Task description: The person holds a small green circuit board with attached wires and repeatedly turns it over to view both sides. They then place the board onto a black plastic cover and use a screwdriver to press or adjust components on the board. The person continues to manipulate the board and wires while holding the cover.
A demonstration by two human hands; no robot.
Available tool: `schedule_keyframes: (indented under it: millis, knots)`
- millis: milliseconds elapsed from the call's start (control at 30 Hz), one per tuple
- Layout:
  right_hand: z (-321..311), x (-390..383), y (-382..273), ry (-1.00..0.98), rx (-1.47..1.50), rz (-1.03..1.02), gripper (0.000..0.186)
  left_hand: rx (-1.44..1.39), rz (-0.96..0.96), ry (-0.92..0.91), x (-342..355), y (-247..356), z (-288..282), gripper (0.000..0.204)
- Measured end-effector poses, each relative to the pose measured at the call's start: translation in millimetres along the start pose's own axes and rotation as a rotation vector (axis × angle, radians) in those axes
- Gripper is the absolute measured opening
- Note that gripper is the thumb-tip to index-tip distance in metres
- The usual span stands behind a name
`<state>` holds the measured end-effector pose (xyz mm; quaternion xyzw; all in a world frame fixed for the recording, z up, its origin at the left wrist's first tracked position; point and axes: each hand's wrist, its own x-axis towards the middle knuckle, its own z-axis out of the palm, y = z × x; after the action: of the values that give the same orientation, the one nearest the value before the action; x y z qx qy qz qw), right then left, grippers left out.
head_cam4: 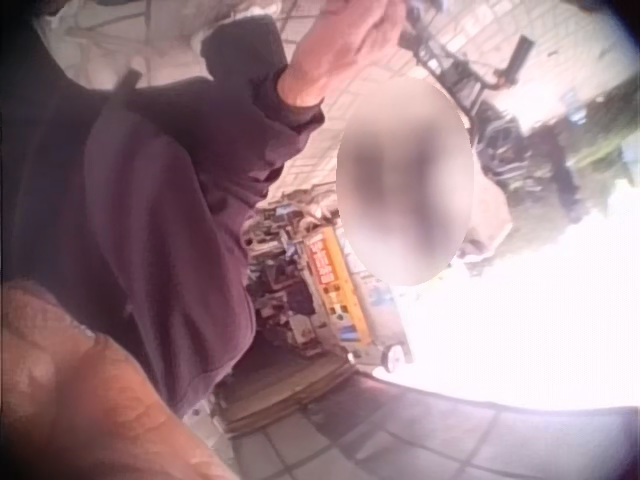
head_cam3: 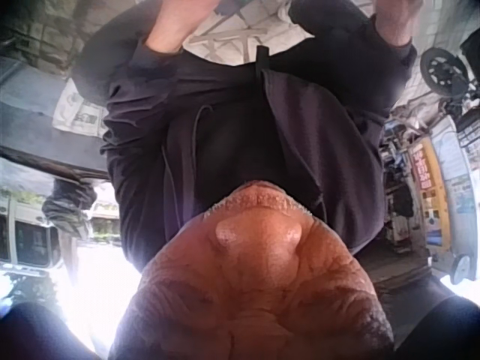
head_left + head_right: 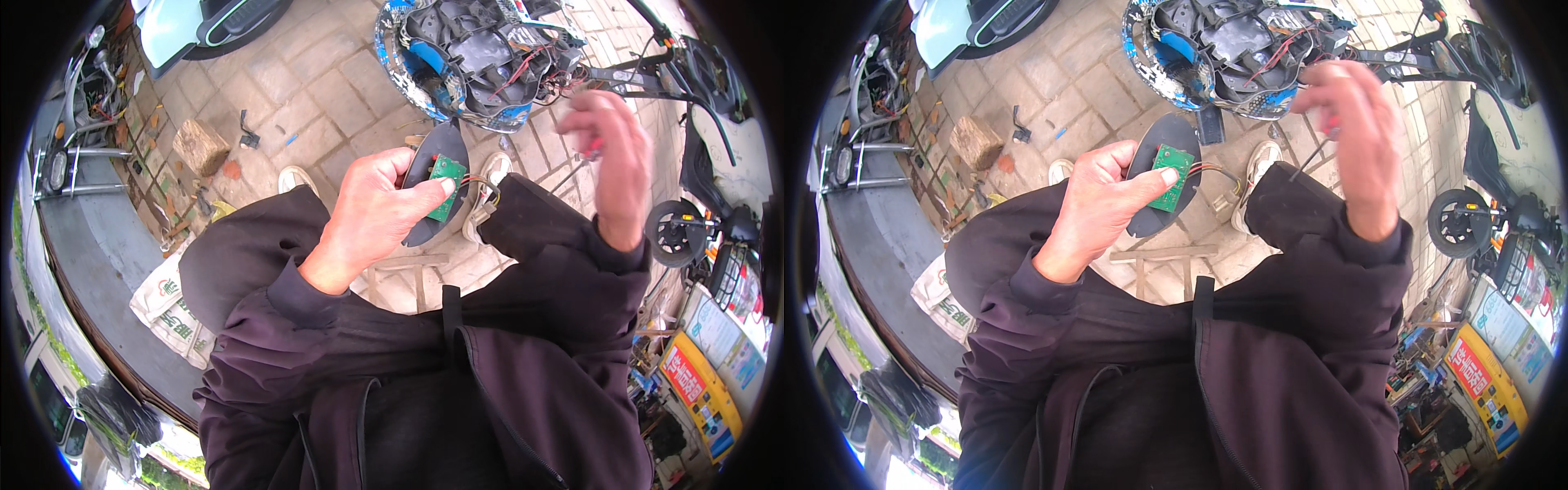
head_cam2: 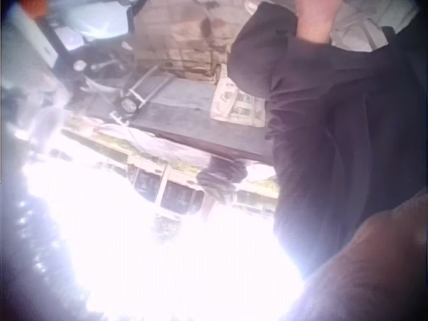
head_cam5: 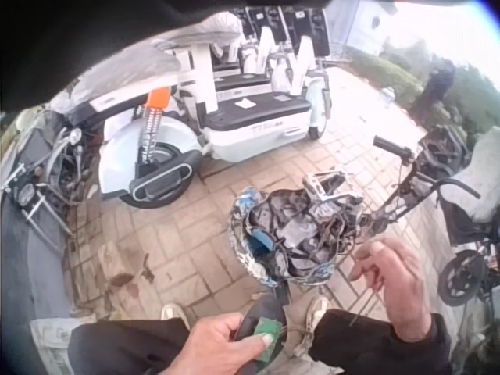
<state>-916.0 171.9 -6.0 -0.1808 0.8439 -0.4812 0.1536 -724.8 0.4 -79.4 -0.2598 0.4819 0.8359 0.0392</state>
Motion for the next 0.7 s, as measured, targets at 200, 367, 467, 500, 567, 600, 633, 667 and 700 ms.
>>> schedule_keyframes:
  millis: [200,367,467,500,567,600,633,667,700]
  knots:
    - [-11.3,-16.7,13.1,0.025,0.424,0.099,0.027,0.333,0.047,0.112,0.9,-2.7,0.8,0.012]
    - [9.6,-24.9,24.8,-0.225,0.600,0.148,0.017,0.452,0.073,0.193,4.7,-1.8,5.4,0.014]
    - [16.8,-29.4,20.9,-0.260,0.527,0.101,0.014,0.465,0.155,0.207,6.5,-4.0,1.9,0.014]
    - [19.3,-30.6,19.5,-0.249,0.463,0.096,0.014,0.490,0.197,0.214,7.5,-5.1,0.4,0.015]
    - [22.6,-31.8,16.4,-0.298,0.461,0.050,0.015,0.530,0.290,0.224,9.3,-7.3,-1.9,0.015]
    - [24.6,-32.1,15.6,-0.310,0.437,0.030,0.015,0.577,0.355,0.243,9.4,-8.1,-2.6,0.016]
    - [26.7,-32.3,15.1,-0.319,0.419,0.012,0.015,0.616,0.398,0.256,8.9,-8.7,-2.7,0.017]
    - [28.4,-32.2,15.0,-0.317,0.411,0.026,0.015,0.657,0.439,0.269,8.2,-9.0,-2.7,0.018]
    - [30.1,-32.1,14.9,-0.318,0.405,0.031,0.014,0.698,0.437,0.275,7.3,-9.0,-2.5,0.020]
